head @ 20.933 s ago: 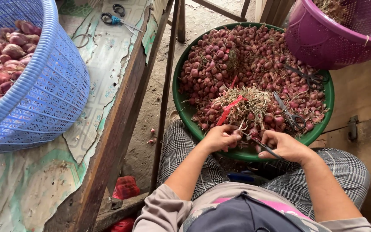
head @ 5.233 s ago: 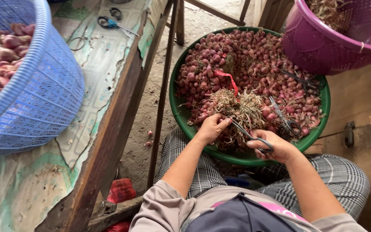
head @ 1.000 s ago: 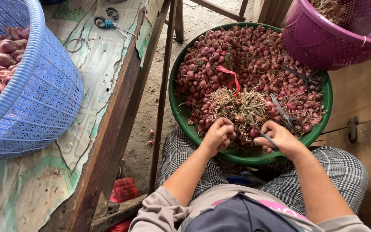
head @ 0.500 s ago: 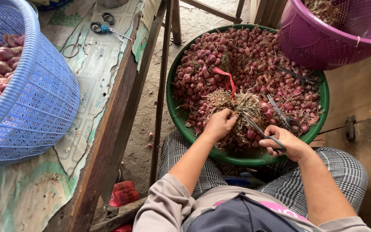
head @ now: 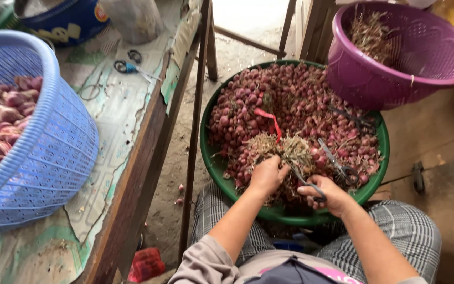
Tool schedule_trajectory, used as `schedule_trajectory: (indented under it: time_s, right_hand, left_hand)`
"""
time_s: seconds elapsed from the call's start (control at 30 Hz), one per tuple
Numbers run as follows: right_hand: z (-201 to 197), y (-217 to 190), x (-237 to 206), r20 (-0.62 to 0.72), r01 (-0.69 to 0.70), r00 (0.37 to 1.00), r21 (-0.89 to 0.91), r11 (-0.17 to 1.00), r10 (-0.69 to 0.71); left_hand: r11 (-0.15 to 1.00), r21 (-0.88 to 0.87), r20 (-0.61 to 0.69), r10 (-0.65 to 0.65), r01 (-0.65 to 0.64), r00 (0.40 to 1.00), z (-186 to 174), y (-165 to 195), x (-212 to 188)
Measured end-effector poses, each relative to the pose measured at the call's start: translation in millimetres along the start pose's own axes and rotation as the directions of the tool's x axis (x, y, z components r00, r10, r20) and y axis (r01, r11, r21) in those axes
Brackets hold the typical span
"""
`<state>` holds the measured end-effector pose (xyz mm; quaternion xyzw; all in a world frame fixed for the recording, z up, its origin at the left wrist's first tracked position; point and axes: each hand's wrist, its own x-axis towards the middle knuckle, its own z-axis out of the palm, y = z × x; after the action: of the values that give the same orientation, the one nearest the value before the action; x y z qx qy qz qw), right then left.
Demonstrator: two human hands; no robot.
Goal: The person sits on the floor with a large green basin of untrimmed shallots on their lap. They pick up shallots one at a time, cut off the roots and dried tops with scissors, place the trimmed shallots into a blue basket beside them, and drop the trimmed-off waste into a purple basket.
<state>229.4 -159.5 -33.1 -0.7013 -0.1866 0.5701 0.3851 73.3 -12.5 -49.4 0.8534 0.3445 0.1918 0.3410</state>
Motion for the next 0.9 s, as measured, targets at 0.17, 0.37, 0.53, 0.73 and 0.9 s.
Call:
schedule_trajectory:
  time_s: [0.17,0.37,0.53,0.73,0.9]
  right_hand:
    - [6,-5,8,-0.011,0.025,1.000,-0.004,1.000,-0.025]
    - [-8,10,15,0.000,0.100,0.995,-0.086,0.991,-0.100]
    - [-20,-5,2,0.014,0.163,0.986,-0.312,0.936,-0.167]
    - [17,-20,-9,0.016,0.467,0.884,-0.076,0.881,-0.467]
    - [69,-46,8,0.124,0.685,0.725,-0.022,0.728,-0.678]
  left_hand:
    - [0.999,-0.045,0.042,-0.002,0.004,0.999,-1,-4,-1]
    - [0.958,-0.285,0.076,0.019,0.004,0.997,-2,-9,-7]
    - [0.822,-0.551,0.104,-0.098,0.139,0.990,-7,-9,-24]
    - [0.735,-0.675,0.015,-0.074,0.065,0.997,-26,1,-41]
    - [0.730,-0.678,-0.062,-0.179,0.090,0.982,-57,1,-56]
